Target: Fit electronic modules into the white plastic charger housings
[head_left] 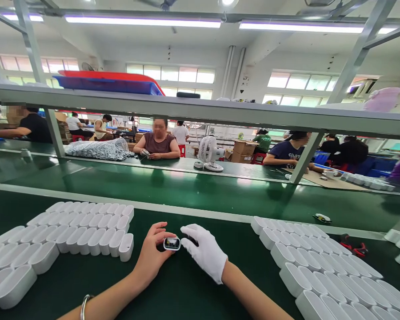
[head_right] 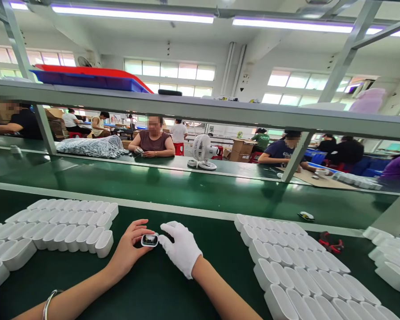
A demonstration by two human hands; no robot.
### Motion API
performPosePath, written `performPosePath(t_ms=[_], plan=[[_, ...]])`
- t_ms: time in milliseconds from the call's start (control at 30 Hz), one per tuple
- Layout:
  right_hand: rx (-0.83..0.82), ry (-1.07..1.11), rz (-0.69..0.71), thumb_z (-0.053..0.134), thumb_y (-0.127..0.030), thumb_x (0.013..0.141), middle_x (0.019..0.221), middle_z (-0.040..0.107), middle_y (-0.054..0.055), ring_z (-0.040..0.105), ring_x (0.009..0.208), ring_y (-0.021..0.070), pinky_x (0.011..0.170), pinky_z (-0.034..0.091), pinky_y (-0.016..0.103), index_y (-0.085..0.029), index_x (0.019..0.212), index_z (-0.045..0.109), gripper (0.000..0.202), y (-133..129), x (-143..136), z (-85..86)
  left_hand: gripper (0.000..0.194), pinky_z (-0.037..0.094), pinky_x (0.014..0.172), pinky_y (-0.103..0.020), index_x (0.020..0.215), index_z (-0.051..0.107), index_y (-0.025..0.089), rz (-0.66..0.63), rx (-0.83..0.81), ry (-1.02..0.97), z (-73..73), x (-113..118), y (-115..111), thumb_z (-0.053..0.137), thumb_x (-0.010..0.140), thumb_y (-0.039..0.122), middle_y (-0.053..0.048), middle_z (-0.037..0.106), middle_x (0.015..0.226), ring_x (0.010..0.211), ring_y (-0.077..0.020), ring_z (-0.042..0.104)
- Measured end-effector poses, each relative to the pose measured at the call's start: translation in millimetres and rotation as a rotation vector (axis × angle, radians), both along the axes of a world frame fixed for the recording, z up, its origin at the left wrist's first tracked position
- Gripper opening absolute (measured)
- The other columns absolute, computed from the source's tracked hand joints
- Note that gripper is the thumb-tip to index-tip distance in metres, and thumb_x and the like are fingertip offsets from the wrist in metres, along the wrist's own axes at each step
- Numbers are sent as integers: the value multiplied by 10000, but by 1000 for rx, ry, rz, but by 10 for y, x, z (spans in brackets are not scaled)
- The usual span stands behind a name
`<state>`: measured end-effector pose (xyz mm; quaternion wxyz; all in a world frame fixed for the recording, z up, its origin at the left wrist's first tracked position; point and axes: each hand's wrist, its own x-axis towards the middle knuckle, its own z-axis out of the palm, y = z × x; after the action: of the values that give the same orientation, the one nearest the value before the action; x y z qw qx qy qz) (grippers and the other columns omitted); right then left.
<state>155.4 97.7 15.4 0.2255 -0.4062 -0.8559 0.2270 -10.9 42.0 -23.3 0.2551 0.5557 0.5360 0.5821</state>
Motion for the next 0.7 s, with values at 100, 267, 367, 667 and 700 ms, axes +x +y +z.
performPosePath(t_ms=[100,267,367,667,700], plan=[[-266,324,93,643,-285,742,1013,647,70,614,893,197,805,506,324,-147,1186,544,475,-74,-74,-111,194,481,930,-431,812,723,265,-29,129,63,10,14,-26,648,686,138,-60,477,1257,1112,-270,524],[-222,545,170,633,-224,704,945,670,32,643,839,191,755,535,307,-200,1039,580,340,-161,-114,-192,486,455,992,-429,1149,609,269,-194,153,117,96,-14,-58,624,690,109,-79,475,1324,1222,-273,463],[35,518,125,629,-188,681,969,669,43,645,813,183,762,537,307,-215,1073,581,396,-135,-79,-216,612,489,961,-384,1264,511,227,-324,58,99,141,-57,-46,615,676,93,-92,564,1238,1186,-256,508],[635,335,118,491,-287,865,973,677,81,636,864,169,776,513,292,-184,1078,579,252,-31,56,-332,621,513,944,-338,1348,431,286,-256,549,607,89,-186,-93,510,806,-8,-96,578,1232,1132,-228,564],[654,336,130,470,-282,880,944,681,70,636,845,162,761,508,282,-189,1040,586,219,-50,60,-322,645,510,955,-342,1391,363,275,-247,592,678,91,-196,-109,503,828,-7,-109,575,1240,1143,-229,559]])
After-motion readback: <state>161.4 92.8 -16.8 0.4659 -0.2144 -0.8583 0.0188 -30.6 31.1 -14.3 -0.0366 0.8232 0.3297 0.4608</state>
